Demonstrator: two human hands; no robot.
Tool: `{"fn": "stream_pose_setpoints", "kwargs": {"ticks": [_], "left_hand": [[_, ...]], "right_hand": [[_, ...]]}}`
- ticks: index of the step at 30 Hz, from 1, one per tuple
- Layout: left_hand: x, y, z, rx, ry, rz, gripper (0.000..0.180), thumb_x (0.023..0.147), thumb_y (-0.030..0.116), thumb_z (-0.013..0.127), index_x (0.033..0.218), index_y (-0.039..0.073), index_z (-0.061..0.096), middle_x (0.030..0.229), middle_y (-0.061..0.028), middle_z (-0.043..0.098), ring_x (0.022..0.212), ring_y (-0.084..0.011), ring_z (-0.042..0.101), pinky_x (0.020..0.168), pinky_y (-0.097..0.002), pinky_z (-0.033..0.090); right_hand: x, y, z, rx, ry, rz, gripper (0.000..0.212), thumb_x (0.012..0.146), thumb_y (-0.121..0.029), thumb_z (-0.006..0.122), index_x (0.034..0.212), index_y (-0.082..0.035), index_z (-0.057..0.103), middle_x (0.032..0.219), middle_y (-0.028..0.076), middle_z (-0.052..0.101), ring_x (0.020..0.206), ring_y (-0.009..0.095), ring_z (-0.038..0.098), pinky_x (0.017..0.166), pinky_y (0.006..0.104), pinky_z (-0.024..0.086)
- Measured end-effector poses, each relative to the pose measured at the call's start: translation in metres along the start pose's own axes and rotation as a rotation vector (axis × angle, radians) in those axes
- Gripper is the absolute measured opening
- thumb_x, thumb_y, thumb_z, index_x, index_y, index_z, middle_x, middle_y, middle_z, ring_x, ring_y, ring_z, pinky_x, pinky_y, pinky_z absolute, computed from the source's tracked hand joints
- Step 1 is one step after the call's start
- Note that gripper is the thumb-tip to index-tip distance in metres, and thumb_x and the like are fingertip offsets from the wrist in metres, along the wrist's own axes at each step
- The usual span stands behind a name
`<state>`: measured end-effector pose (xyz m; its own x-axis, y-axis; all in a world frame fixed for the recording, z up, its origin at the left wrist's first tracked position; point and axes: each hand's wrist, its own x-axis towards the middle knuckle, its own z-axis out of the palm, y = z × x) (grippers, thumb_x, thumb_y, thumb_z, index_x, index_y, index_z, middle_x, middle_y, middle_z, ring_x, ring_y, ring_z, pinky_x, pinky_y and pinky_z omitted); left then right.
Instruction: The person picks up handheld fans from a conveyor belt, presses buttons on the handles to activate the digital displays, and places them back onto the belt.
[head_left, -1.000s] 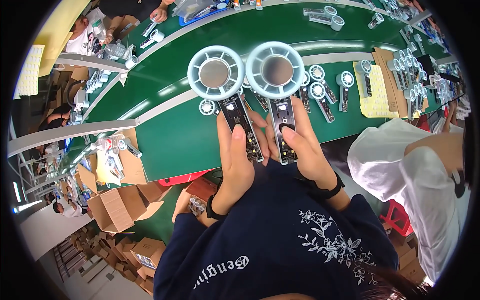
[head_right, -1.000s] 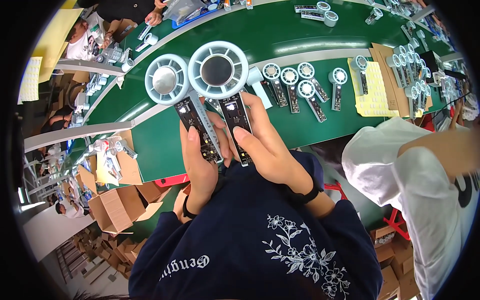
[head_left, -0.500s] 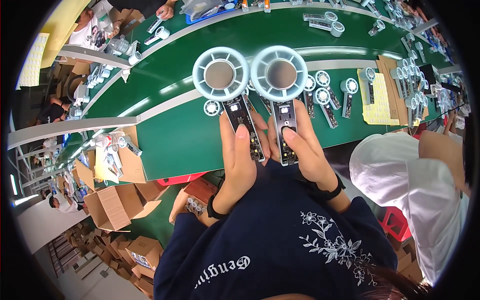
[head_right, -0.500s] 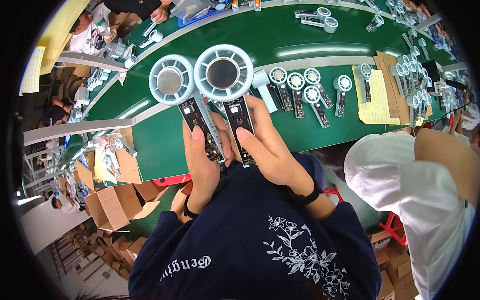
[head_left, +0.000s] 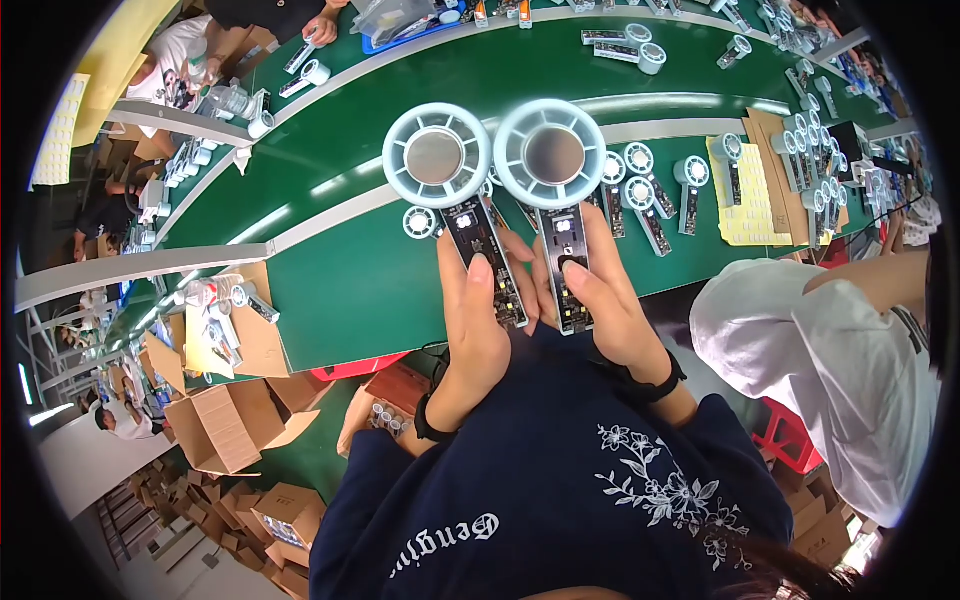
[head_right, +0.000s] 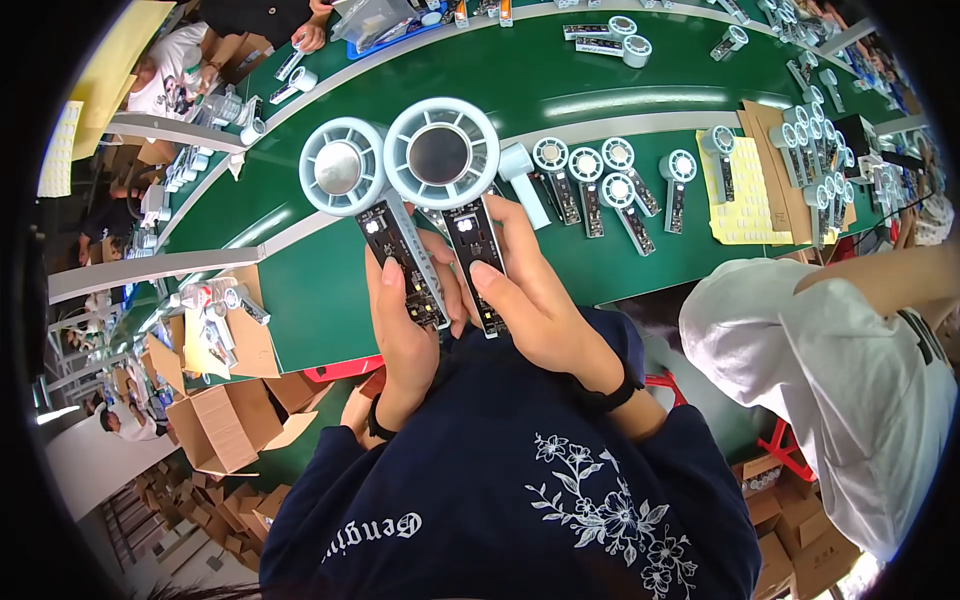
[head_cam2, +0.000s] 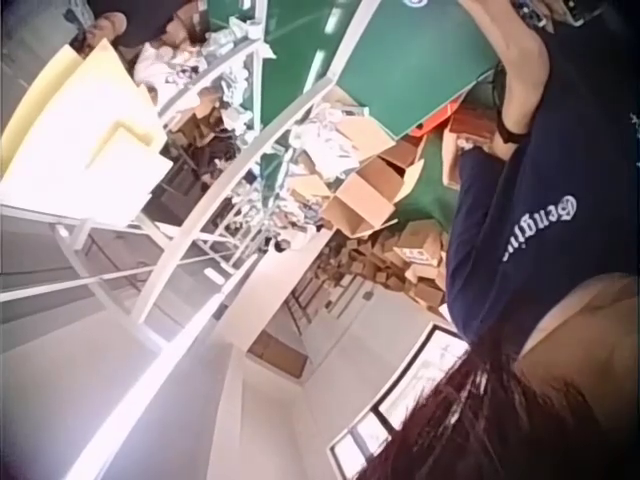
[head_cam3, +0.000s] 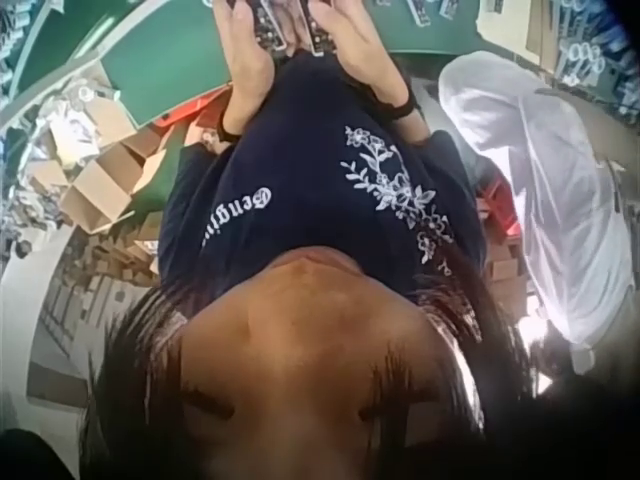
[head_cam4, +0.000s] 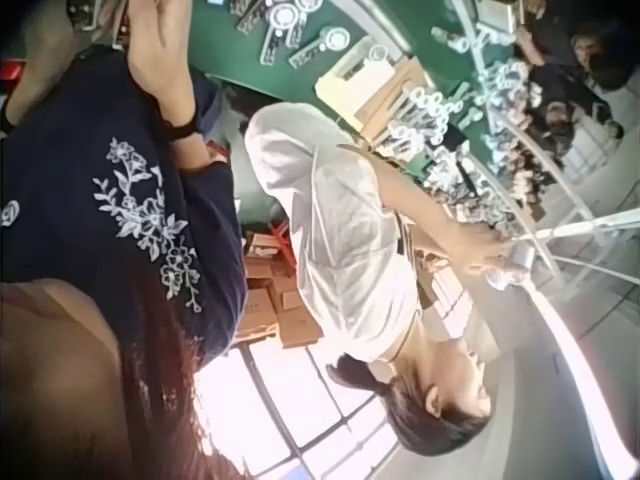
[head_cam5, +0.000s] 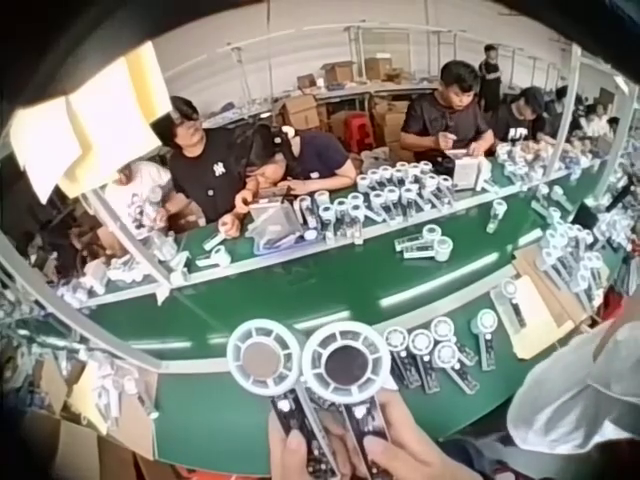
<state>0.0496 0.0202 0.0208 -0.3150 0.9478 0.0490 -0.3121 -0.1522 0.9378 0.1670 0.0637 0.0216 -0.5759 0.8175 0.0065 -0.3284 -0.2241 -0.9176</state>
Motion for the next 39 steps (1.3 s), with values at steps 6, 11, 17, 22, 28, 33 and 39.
{"fn": "stream_pose_setpoints", "kwargs": {"ticks": [6,11,17,22,28,33,39], "left_hand": [[-0.005,-0.001,-0.009,0.044,-0.044,-0.009,0.039,0.098,0.028,0.032,0.124,0.000,0.027,0.097,-0.0122,0.050,0.056,-0.0106,0.050,0.040,-0.0209,0.038],[-0.007,0.001,0.000,0.033,-0.003,-0.019,0.050,0.097,0.031,0.029,0.132,-0.005,0.026,0.092,-0.0122,0.051,0.051,-0.0115,0.048,0.037,-0.0217,0.037],[-0.008,-0.005,0.000,0.021,-0.010,-0.028,0.050,0.097,0.031,0.029,0.132,-0.005,0.025,0.093,-0.0125,0.051,0.052,-0.0117,0.048,0.038,-0.0220,0.037],[-0.009,-0.008,-0.006,-0.064,-0.068,-0.042,0.042,0.098,0.026,0.032,0.130,0.000,0.024,0.097,-0.0127,0.050,0.057,-0.0120,0.050,0.043,-0.0218,0.039],[-0.009,-0.006,-0.006,-0.067,-0.059,-0.056,0.042,0.098,0.028,0.032,0.129,-0.001,0.025,0.097,-0.0130,0.050,0.057,-0.0121,0.051,0.044,-0.0219,0.040],[-0.006,-0.008,-0.006,-0.062,-0.057,-0.053,0.042,0.098,0.029,0.031,0.127,0.000,0.027,0.095,-0.0125,0.051,0.056,-0.0120,0.051,0.044,-0.0216,0.040],[0.008,-0.017,-0.006,-0.101,-0.076,-0.109,0.041,0.098,0.032,0.033,0.125,0.001,0.030,0.087,-0.0101,0.052,0.055,-0.0116,0.050,0.043,-0.0215,0.039]], "right_hand": [[-0.007,0.009,-0.001,0.031,0.003,0.009,0.054,0.092,-0.022,0.040,0.136,0.001,0.020,0.086,0.010,0.048,0.064,0.013,0.048,0.057,0.0257,0.043],[-0.008,0.006,-0.002,-0.034,0.015,-0.011,0.056,0.091,-0.023,0.041,0.136,0.001,0.019,0.086,0.011,0.048,0.065,0.013,0.048,0.058,0.0271,0.043],[-0.011,0.006,-0.005,0.015,0.011,0.021,0.057,0.091,-0.024,0.041,0.137,0.001,0.019,0.087,0.010,0.047,0.065,0.013,0.048,0.059,0.0270,0.043],[-0.014,0.010,-0.004,0.019,0.036,0.009,0.057,0.091,-0.024,0.042,0.137,0.001,0.019,0.088,0.010,0.047,0.066,0.013,0.048,0.059,0.0265,0.043],[-0.015,0.010,-0.003,0.005,0.035,0.001,0.055,0.091,-0.025,0.042,0.136,0.000,0.021,0.090,0.010,0.047,0.065,0.013,0.048,0.057,0.0259,0.042],[-0.013,0.008,-0.002,0.024,0.064,0.014,0.052,0.092,-0.025,0.041,0.134,0.000,0.023,0.088,0.010,0.048,0.064,0.012,0.048,0.056,0.0243,0.040],[-0.003,0.011,-0.004,0.047,0.138,0.016,0.040,0.097,-0.020,0.035,0.132,-0.002,0.026,0.077,0.006,0.048,0.057,0.009,0.045,0.052,0.0210,0.037]]}}
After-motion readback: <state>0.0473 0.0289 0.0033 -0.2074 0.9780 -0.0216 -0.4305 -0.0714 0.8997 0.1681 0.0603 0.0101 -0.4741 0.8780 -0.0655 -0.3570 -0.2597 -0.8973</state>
